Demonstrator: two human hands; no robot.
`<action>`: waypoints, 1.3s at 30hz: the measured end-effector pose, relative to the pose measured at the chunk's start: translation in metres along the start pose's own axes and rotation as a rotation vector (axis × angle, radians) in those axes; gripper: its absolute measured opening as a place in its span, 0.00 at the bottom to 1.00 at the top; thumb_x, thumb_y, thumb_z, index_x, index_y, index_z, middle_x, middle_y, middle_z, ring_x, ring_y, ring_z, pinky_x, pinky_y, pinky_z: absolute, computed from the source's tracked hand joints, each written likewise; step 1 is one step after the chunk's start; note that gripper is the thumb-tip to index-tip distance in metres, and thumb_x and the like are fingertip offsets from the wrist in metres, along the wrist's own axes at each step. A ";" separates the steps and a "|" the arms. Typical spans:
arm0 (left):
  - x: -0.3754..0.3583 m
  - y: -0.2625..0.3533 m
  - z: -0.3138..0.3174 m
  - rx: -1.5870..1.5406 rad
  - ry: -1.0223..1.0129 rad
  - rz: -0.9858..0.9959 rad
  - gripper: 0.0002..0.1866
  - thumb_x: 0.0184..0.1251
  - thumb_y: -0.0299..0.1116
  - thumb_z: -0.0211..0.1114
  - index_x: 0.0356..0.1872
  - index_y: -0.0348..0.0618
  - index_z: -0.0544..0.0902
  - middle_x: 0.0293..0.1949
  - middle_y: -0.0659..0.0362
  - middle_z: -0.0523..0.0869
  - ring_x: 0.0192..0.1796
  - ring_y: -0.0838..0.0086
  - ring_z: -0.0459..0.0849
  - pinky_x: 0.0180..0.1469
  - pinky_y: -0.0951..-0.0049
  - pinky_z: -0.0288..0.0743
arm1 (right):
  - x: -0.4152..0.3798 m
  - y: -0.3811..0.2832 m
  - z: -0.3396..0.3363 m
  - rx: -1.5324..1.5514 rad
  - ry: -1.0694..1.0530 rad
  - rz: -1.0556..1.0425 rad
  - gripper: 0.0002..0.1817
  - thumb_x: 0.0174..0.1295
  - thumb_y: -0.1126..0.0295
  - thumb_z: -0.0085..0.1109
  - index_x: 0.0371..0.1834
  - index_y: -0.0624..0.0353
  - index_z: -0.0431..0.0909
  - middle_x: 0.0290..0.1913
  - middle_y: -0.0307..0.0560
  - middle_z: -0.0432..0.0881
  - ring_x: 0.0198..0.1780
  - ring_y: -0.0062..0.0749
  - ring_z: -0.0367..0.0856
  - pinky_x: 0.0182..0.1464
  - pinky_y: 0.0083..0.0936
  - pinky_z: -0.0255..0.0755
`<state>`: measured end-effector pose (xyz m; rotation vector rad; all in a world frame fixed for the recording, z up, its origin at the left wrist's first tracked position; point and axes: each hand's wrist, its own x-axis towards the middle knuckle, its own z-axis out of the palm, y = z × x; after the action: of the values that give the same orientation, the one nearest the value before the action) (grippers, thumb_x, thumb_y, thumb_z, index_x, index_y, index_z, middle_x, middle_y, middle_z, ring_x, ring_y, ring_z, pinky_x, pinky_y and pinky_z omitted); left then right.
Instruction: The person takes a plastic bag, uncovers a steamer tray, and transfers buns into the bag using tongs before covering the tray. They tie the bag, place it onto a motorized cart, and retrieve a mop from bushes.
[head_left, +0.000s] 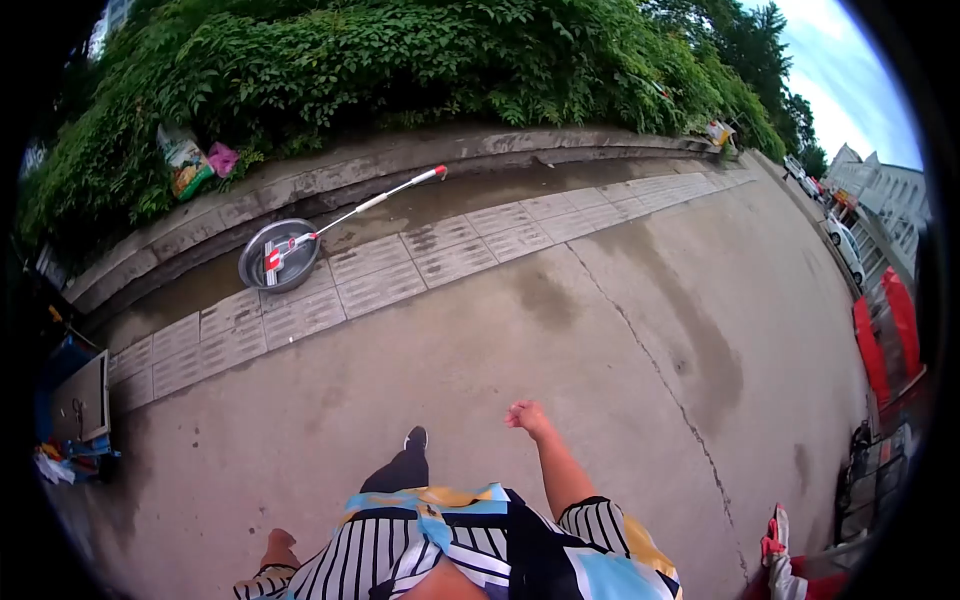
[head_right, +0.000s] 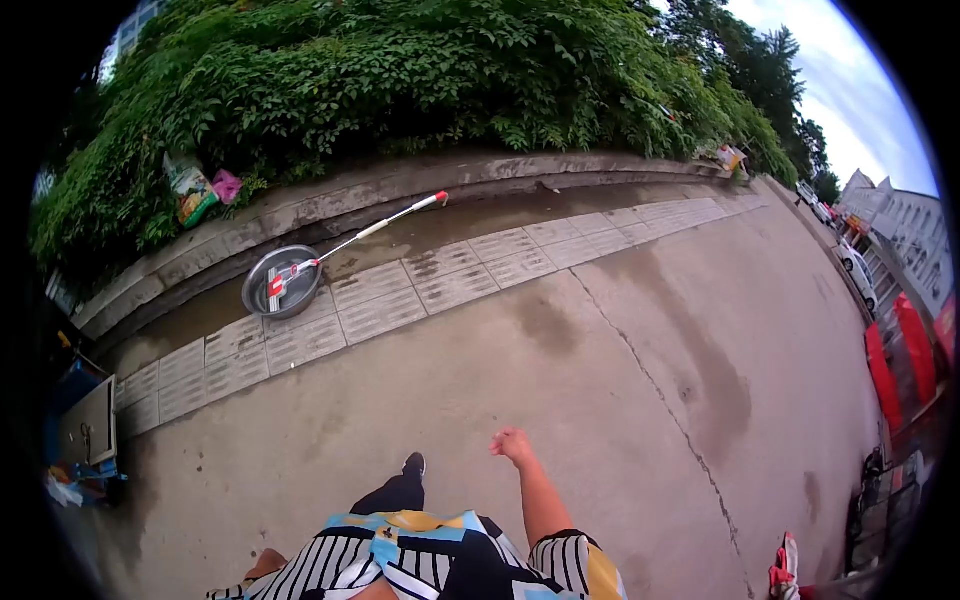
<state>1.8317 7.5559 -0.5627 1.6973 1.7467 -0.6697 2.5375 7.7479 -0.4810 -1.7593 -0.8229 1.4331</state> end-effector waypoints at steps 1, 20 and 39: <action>0.030 0.019 -0.024 0.075 -0.057 0.126 0.08 0.54 0.29 0.64 0.32 0.34 0.80 0.27 0.47 0.84 0.22 0.60 0.84 0.22 0.65 0.77 | 0.021 0.003 -0.002 0.033 0.022 0.042 0.08 0.62 0.72 0.50 0.33 0.68 0.75 0.27 0.52 0.81 0.25 0.33 0.80 0.30 0.27 0.77; 0.624 0.882 -0.671 -0.785 -0.210 0.509 0.18 0.58 0.29 0.60 0.50 0.35 0.75 0.32 0.53 0.82 0.26 0.68 0.83 0.25 0.70 0.78 | 0.327 0.003 -0.413 0.839 0.828 0.783 0.08 0.64 0.72 0.42 0.41 0.61 0.72 0.33 0.53 0.82 0.28 0.40 0.82 0.32 0.39 0.75; 1.088 1.579 -0.910 0.099 0.117 0.648 0.14 0.44 0.40 0.68 0.32 0.44 0.85 0.31 0.54 0.85 0.34 0.64 0.84 0.39 0.64 0.77 | 0.742 -0.279 -0.946 0.749 0.827 0.580 0.08 0.61 0.69 0.47 0.35 0.64 0.72 0.33 0.56 0.83 0.35 0.42 0.84 0.33 0.34 0.76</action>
<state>3.3417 9.0460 -0.6351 2.2424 1.1278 -0.3663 3.5909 8.3898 -0.5159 -1.7596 0.6271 0.9523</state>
